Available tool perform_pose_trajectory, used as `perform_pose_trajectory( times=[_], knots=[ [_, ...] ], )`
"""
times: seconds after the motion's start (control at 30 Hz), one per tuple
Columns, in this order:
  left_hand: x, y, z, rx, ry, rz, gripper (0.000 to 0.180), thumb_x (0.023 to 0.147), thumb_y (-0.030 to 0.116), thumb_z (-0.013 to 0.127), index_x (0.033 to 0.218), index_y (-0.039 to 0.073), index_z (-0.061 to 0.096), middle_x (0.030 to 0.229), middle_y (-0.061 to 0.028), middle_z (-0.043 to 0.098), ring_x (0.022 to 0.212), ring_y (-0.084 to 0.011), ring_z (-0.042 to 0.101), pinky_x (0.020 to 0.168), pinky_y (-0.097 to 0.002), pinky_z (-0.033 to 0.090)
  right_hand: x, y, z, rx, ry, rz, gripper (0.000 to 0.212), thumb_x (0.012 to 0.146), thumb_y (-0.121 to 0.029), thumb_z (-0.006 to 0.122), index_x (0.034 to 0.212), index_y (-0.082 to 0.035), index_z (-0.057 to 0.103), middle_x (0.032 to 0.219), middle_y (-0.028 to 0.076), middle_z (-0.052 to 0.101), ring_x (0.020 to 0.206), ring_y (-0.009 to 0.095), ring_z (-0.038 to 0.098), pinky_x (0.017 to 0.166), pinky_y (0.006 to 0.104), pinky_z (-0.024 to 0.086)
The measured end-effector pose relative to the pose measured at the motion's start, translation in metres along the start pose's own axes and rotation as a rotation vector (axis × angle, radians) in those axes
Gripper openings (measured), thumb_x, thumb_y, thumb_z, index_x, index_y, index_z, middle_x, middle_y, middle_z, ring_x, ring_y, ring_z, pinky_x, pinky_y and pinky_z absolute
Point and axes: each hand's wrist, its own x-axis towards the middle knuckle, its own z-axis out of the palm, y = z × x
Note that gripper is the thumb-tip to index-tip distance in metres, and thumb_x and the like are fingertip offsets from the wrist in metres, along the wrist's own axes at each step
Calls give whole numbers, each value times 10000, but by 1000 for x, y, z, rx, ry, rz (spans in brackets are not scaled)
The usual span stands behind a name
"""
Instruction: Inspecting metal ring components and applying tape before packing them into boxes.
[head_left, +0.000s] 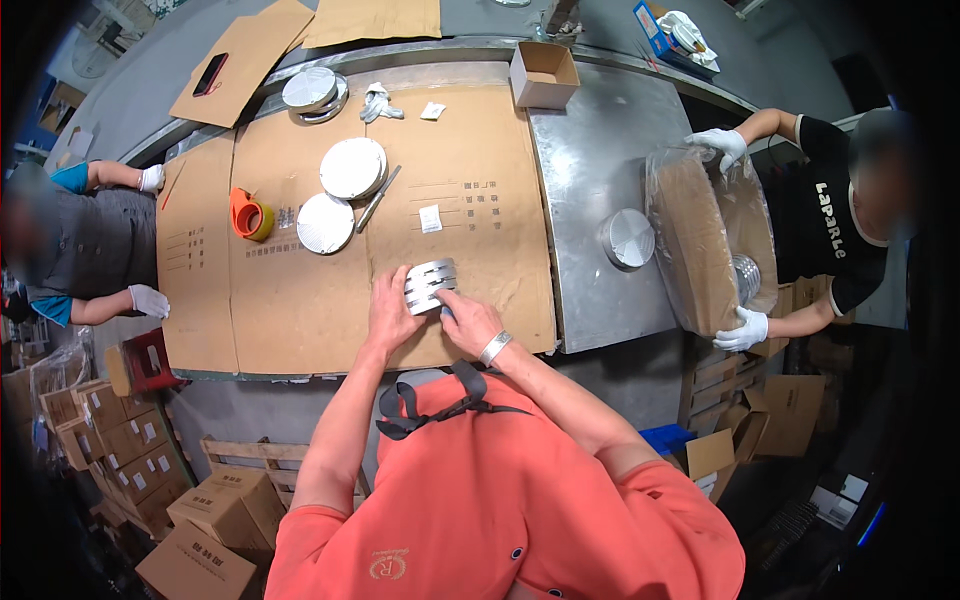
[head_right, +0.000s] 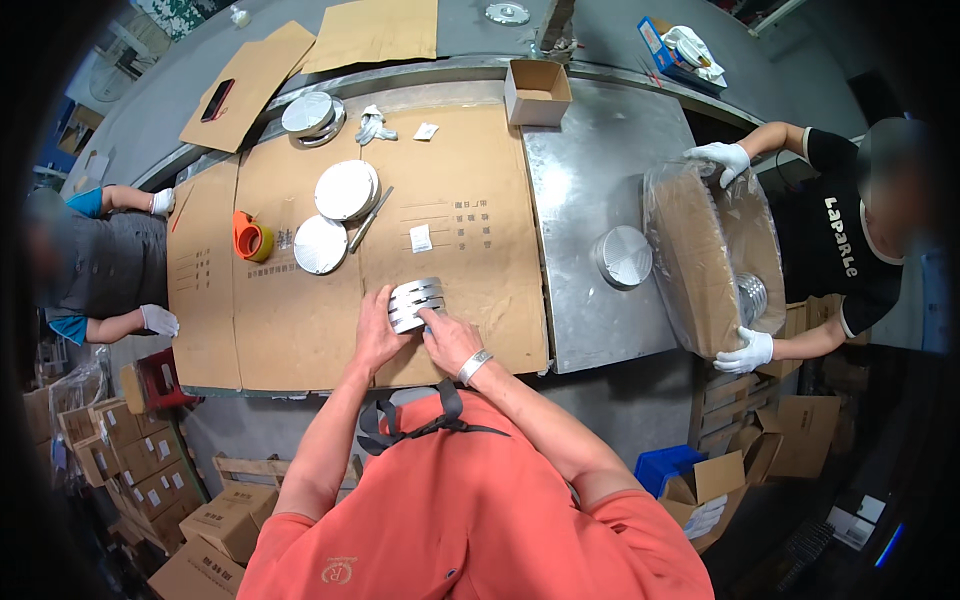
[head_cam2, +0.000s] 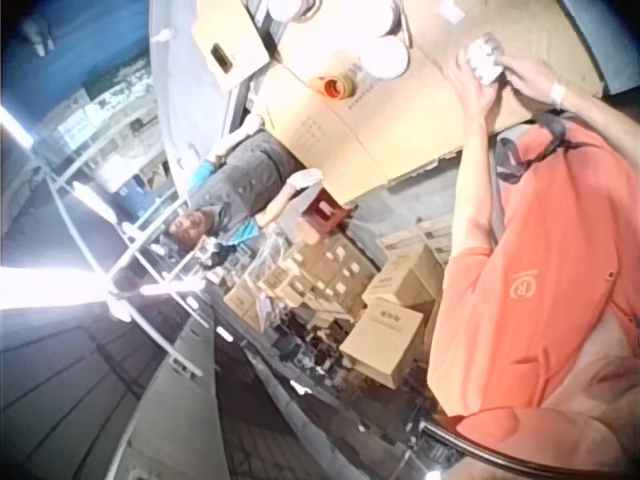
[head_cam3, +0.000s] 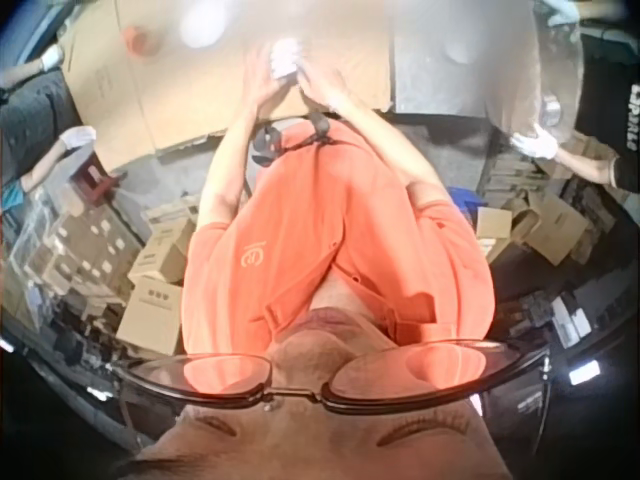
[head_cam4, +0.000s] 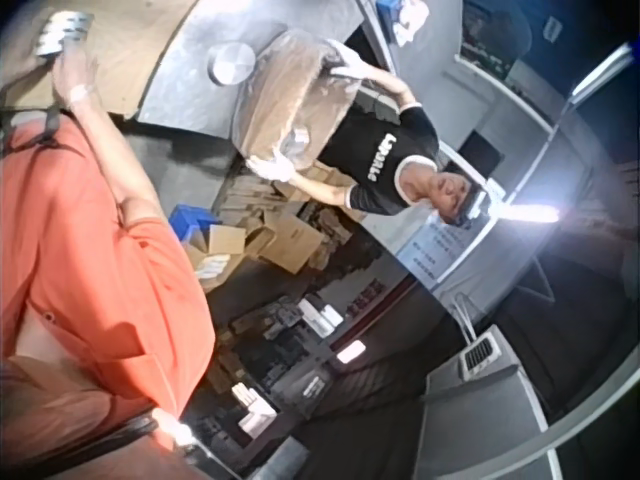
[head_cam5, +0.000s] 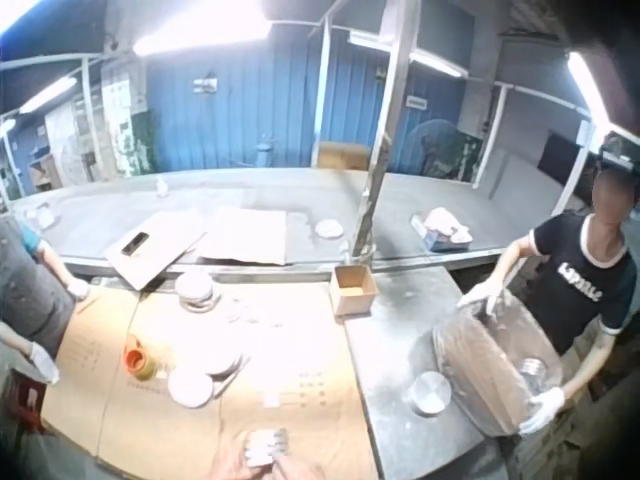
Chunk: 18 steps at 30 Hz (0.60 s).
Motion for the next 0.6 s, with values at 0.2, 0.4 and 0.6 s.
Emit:
perform_pose_trajectory(
  times=[0.2,0.4,0.6],
  knots=[
    [8,-2,-1,-115,41,-23,871,592,189,839,1335,31,413,1208,-201,491,1127,-395,478,973,-447,425,-8,-3,8,-120,-157,59,574,839,-141,545,1394,-106,405,817,187,653,740,383,627,653,494,498],
    [7,9,12,-212,54,-84,901,581,228,858,1325,-24,418,1188,-226,495,1111,-385,493,964,-442,422,-11,-20,-8,-97,-322,227,684,852,-129,496,1485,-93,241,785,224,650,679,418,629,612,522,487],
    [54,94,12,-320,-33,52,904,558,146,853,1338,-10,424,1183,-207,474,1095,-375,499,952,-451,426,-30,-13,-59,-104,56,337,740,841,-143,509,1509,-136,192,779,208,644,696,397,635,649,502,510]
  ],
)
